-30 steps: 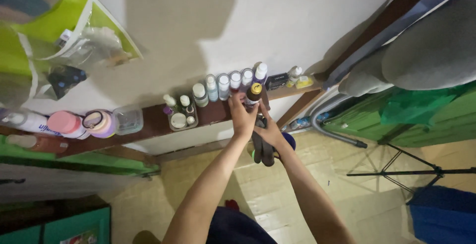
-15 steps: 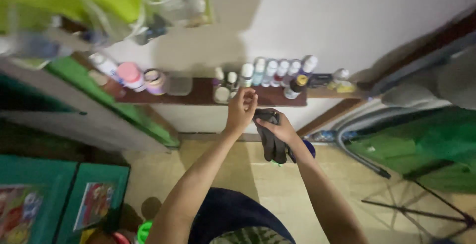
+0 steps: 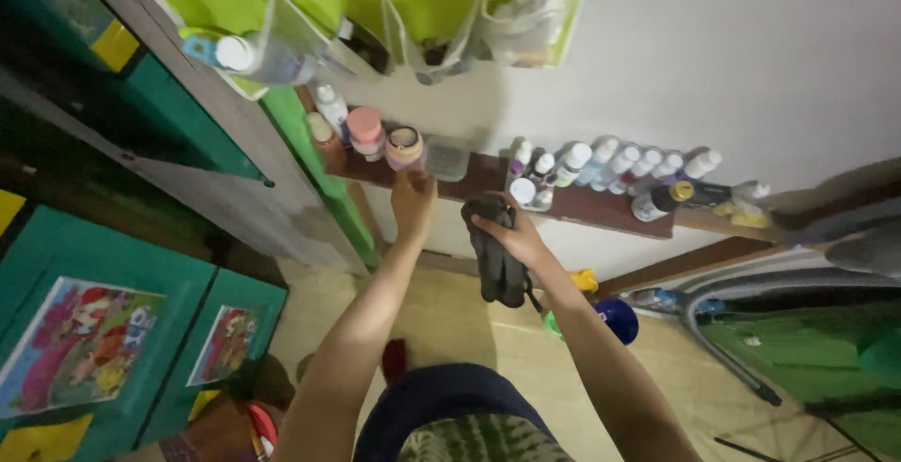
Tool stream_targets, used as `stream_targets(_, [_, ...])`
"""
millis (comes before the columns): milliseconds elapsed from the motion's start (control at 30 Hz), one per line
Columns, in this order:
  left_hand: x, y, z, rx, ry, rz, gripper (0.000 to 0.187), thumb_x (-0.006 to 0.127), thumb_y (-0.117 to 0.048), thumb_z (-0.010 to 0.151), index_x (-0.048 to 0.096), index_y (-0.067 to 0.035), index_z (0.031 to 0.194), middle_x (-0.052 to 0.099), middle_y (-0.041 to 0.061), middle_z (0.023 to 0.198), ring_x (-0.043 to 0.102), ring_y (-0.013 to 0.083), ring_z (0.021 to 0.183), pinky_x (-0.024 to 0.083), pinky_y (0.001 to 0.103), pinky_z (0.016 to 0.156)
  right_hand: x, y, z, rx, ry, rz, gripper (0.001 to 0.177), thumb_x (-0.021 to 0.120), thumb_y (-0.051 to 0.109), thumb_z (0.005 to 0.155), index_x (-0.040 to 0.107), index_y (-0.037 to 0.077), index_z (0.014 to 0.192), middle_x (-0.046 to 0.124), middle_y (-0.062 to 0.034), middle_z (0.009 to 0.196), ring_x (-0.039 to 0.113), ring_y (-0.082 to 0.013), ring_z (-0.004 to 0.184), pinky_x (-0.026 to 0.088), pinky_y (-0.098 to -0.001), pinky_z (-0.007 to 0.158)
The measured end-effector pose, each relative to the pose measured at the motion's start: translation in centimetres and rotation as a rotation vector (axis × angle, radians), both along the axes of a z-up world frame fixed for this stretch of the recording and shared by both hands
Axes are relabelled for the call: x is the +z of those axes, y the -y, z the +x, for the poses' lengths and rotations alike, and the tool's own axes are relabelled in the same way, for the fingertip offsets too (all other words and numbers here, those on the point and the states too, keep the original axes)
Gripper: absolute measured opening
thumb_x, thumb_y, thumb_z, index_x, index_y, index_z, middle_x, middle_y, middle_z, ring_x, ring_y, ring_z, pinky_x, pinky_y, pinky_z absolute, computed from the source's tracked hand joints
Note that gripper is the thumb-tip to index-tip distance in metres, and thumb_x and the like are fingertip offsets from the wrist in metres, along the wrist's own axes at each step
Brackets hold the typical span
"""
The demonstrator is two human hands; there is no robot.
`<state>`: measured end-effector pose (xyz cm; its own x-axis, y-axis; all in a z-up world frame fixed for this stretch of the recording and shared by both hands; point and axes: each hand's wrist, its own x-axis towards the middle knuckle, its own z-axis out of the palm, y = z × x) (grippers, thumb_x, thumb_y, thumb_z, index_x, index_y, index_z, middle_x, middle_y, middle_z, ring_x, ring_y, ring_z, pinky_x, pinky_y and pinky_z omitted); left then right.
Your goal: The person wipes and rearranges various bottles and jars on a wall-mounted shelf using a dark cloth. They pick up items one by one, wipe them, and place them back in a more organized arrangement.
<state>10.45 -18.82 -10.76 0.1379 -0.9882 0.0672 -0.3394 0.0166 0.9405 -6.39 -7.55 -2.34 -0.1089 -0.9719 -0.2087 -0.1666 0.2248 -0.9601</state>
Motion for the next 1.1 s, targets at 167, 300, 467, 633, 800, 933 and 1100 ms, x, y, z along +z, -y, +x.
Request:
stream_targets(167, [-7.7, 5.0, 2.2, -0.083, -0.033, 0.409, 0.030, 0.063, -0.043, 0.089, 0.070, -0.017, 0.102, 0.075, 0.004, 0.074, 0.075, 0.0207, 0.058, 0.055, 0.033, 0.045, -2.9, 3.8, 2.1, -0.091, 0.083, 0.124, 0.091, 0.087, 0.048, 0.078, 0.047, 0.017, 0.154, 0.057, -0.0303, 0.141, 0.055, -0.0434, 0.132, 0.045, -0.0524, 0.111])
stream_targets(300, [-6.9, 5.6, 2.3, -0.197, -0.122, 0.536, 0.034, 0.059, -0.049, 0.089, 0.076, -0.021, 0.099, 0.079, 0.005, 0.083, 0.075, 0.0246, 0.056, 0.050, 0.029, 0.032, 1.6, 5.5, 4.7, -0.234, 0.385, 0.183, 0.091, 0.081, 0.043, 0.086, 0.039, 0.009, 0.159, 0.049, -0.0270, 0.150, 0.054, -0.0365, 0.133, 0.047, -0.0467, 0.109])
stream_targets(467, [-1.8, 4.0, 2.1, -0.158, -0.231, 0.451, 0.030, 0.070, -0.027, 0.090, 0.075, -0.001, 0.103, 0.076, 0.017, 0.084, 0.073, 0.0265, 0.057, 0.062, 0.034, 0.042, -8.5, 7.5, 1.8, -0.356, 0.640, 0.387, 0.078, 0.090, 0.050, 0.078, 0.064, 0.009, 0.138, 0.073, -0.0206, 0.115, 0.075, -0.0318, 0.098, 0.063, -0.0450, 0.082])
stream_targets(633, [-4.9, 3.3, 2.4, -0.217, -0.220, 0.400, 0.043, 0.077, -0.037, 0.089, 0.070, -0.005, 0.118, 0.075, 0.015, 0.086, 0.070, 0.0189, 0.051, 0.062, 0.029, 0.043, -5.3, 6.1, 3.0, -0.341, 0.552, 0.366, 0.085, 0.090, 0.049, 0.079, 0.057, 0.004, 0.143, 0.072, -0.0246, 0.114, 0.074, -0.0322, 0.098, 0.062, -0.0475, 0.082])
stream_targets(800, [-9.0, 2.3, 2.2, -0.385, -0.247, 0.265, 0.034, 0.092, -0.030, 0.077, 0.077, -0.015, 0.103, 0.074, 0.008, 0.108, 0.070, 0.0168, 0.095, 0.057, 0.035, 0.084, -4.9, 4.2, 1.4, -0.311, 0.557, 0.290, 0.083, 0.087, 0.042, 0.083, 0.051, 0.003, 0.148, 0.068, -0.0262, 0.120, 0.072, -0.0351, 0.105, 0.060, -0.0509, 0.086])
stream_targets(933, [0.5, 0.2, 3.9, -0.566, -0.628, 0.148, 0.021, 0.081, 0.000, 0.082, 0.064, 0.003, 0.094, 0.051, 0.026, 0.149, 0.053, 0.0353, 0.131, 0.053, 0.050, 0.101, -3.7, 2.0, 0.3, -0.293, 0.521, 0.288, 0.081, 0.084, 0.040, 0.084, 0.052, 0.003, 0.149, 0.067, -0.0263, 0.122, 0.070, -0.0359, 0.106, 0.058, -0.0512, 0.087])
stream_targets(1100, [-1.6, -1.2, 3.4, -0.579, -0.679, 0.329, 0.028, 0.085, -0.019, 0.087, 0.060, -0.009, 0.081, 0.059, 0.004, 0.084, 0.062, 0.0112, 0.085, 0.061, 0.033, 0.071, -4.3, -0.3, -0.7, -0.174, 0.483, 0.231, 0.080, 0.082, 0.031, 0.085, 0.047, 0.008, 0.154, 0.063, -0.0233, 0.129, 0.066, -0.0317, 0.113, 0.057, -0.0495, 0.093])
